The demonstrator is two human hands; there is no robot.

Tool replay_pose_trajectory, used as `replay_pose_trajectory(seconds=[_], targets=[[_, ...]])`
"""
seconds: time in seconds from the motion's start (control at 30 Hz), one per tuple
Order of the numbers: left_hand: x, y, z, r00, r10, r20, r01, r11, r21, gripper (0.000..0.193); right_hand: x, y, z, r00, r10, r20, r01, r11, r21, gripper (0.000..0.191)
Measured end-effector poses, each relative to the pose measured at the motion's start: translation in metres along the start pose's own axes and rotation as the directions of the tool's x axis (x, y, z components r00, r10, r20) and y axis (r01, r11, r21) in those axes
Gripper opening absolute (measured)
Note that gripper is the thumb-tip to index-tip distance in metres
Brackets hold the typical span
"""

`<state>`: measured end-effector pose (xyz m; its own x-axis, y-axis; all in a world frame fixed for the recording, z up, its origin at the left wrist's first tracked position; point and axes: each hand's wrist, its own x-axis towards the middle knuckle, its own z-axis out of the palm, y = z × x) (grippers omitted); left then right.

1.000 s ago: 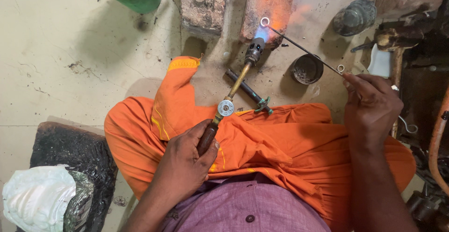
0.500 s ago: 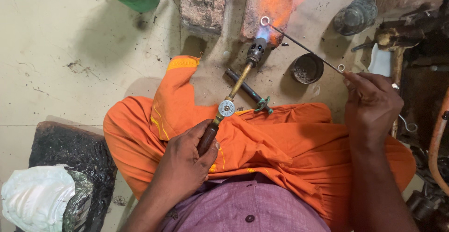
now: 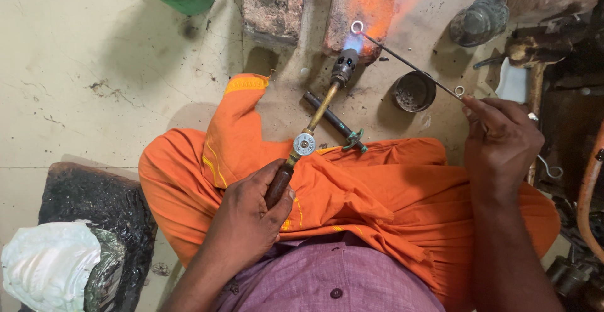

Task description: The person holds a blowtorch in one hand and heats small metal rings held on a rod over the flame. They quench a heated ring in a green cup of liquid, then place a ring on a small anvil and hammer and punch it to shape it.

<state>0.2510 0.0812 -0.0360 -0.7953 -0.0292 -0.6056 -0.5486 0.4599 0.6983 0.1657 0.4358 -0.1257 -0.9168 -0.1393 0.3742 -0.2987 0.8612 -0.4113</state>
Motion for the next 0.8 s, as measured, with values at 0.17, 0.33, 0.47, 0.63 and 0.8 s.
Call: replay_pose_trajectory(seconds=[0.17,0.33,0.47,0.63,0.8], targets=[[-0.0013,-0.0033,0.0026,1.000,0.004,0.002,-0.004,1.000,-0.003,0.023,-0.0024,-0.0008,0.0007,1.000,0.018,0.008,-0.018,1.000,0.026,0.026],[-0.0016,-0.0037,0.0031,1.000,0.003,0.003,-0.003,1.000,0.004,0.024,-0.0026,-0.0028,0.0012,1.000,-0.025,-0.017,0.025,1.000,0.012,0.021],[-0.0017,-0.0014,0.0022,0.999,-0.037,0.012,0.037,0.999,-0.010,0.024,-0.0026,-0.0031,-0.0001,1.000,0.006,0.002,-0.006,0.999,0.042,0.024],[-0.0036,0.0008,0.0014,0.991,-0.135,0.016,0.135,0.990,-0.043,0.030,-0.0037,-0.0023,-0.0006,1.000,0.000,0.002,0.000,0.998,0.063,0.023],[-0.0037,0.0024,0.0010,0.999,-0.043,0.010,0.043,0.999,-0.016,0.024,-0.0043,-0.0016,-0.0008,1.000,-0.020,-0.004,0.020,0.998,0.051,0.025]])
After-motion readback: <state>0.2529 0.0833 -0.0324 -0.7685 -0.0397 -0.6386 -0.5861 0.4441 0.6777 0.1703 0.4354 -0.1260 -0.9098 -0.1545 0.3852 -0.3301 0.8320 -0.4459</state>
